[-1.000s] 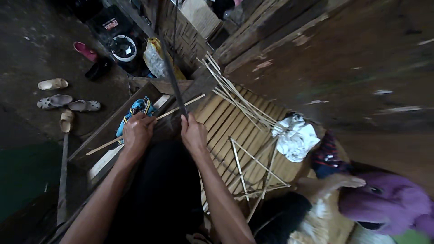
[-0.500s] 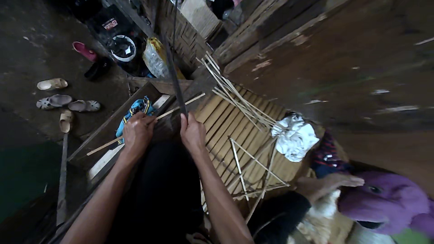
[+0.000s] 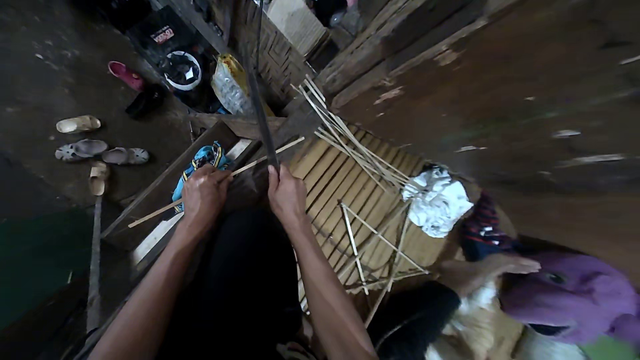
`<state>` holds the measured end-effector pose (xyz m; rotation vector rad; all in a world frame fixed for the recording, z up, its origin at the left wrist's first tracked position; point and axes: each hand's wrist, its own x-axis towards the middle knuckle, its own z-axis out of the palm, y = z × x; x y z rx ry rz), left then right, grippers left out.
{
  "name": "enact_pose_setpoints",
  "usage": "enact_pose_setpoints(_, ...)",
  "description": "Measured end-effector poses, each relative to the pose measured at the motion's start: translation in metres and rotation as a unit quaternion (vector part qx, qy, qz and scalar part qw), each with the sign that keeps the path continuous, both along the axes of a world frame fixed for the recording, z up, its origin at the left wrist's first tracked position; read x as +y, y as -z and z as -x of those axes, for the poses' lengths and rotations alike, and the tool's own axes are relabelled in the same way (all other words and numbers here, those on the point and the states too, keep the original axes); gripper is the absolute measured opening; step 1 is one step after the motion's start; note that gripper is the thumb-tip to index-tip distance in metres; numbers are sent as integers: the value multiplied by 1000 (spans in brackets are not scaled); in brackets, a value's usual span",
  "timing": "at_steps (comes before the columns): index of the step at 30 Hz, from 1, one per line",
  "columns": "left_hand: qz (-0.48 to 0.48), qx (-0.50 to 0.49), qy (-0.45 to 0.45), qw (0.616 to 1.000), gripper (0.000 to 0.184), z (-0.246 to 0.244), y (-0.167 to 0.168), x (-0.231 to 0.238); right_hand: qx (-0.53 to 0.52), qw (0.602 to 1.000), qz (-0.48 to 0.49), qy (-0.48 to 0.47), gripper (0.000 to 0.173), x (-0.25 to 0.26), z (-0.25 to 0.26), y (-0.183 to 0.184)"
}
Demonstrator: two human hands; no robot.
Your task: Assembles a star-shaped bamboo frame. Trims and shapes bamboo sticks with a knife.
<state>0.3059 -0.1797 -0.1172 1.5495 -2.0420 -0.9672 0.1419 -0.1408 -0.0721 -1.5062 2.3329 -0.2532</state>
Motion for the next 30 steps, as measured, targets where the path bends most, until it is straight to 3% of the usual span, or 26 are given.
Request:
enact_pose_setpoints(6, 10, -3, 2, 1000, 17, 1, 1, -2, -28, 994, -103, 1, 41, -10, 6, 2)
enact_pose_setpoints(11, 44, 5, -2, 999, 17, -11, -11, -1, -24, 996, 52, 72, 36, 28, 18, 1)
enact_pose_setpoints(13, 41, 6, -30, 999, 19, -17, -25, -3, -10, 990, 61, 125, 35, 52, 31, 3)
enact_pose_setpoints(17, 53, 23, -55, 997, 20, -17, -61, -2, 32, 980, -43, 192, 41, 96, 53, 24)
enact_pose_setpoints(21, 82, 73, 3, 994, 20, -1, -91, 15, 3, 973, -113, 203, 42, 115, 62, 25)
enact_pose_setpoints(22, 81, 82, 25, 993, 20, 1, -97, 19, -4, 977, -95, 193, 43, 116, 62, 14)
enact_pose_setpoints(24, 54, 78, 74, 993, 18, 5, -109, 26, 10, 987, 56, 153, 39, 123, 62, -17)
enact_pose_setpoints(27, -34, 51, 153, 986, 18, 9, -133, 33, 103, 939, 326, 48, 38, 128, 73, -61)
enact_pose_setpoints(30, -105, 47, 226, 967, 21, 20, -154, 41, 125, 904, 405, -63, 37, 129, 88, -97)
